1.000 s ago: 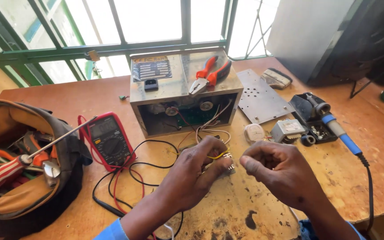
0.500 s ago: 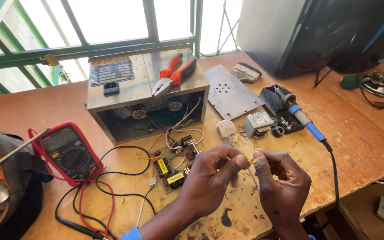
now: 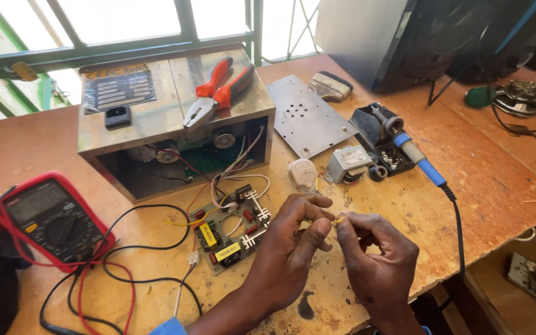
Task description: Soldering wires to a circuit board and testing connections inside an electronic device.
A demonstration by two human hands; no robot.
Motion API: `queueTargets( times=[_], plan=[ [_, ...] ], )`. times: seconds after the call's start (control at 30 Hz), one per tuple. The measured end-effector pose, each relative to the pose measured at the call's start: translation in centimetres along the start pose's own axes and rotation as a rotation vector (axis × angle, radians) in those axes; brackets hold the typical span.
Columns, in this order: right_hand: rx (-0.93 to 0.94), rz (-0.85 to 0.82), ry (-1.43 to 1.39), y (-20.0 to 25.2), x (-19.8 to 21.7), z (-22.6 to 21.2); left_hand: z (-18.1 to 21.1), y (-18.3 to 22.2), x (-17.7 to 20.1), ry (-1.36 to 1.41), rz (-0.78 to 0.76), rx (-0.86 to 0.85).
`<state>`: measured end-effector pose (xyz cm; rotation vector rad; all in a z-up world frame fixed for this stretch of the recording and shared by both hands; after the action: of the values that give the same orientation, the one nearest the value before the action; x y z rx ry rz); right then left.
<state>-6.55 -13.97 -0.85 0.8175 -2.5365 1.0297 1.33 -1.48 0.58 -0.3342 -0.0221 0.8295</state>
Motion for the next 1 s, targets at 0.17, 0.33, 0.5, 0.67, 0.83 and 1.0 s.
queueTargets(
  times=[0.17,0.33,0.5,0.67,0.83,1.0],
  plan=[
    [0.013,-0.045,0.02,-0.2,-0.5,0.2,-0.5,0.6,0.0,0.059,0.067,0.047],
    [-0.032,-0.073,0.029,-0.2,-0.7,0.0,-0.8,0.6,0.7,-0.008,0.059,0.043],
    [0.008,-0.087,0.078,-0.1,-1.0,0.3,-1.3,0.4,1.2,0.011,0.017,0.047],
    [-0.092,-0.123,0.032,-0.1,-1.0,0.9,-1.5,0.4,1.2,0.069,0.048,0.063],
    [-0.083,-0.124,0.044,-0.3,-0.6,0.9,-1.5,0.5,1.3,0.055,0.065,0.036],
    [-0.425,-0.013,-0.35,-2.6,1.2,2.7,-1.9,0.6,1.5,0.019,0.054,0.066]
  ],
)
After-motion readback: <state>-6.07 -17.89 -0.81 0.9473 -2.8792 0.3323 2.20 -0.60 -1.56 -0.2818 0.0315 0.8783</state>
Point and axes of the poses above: each hand's wrist, its own y-axis away from the middle knuckle, its own x-axis out of the back of the hand, z = x × y, the point moved 2 cm from there along -y, towards the middle knuckle, and after that the axes turned 7 degrees about y, right-handed, at the moved point
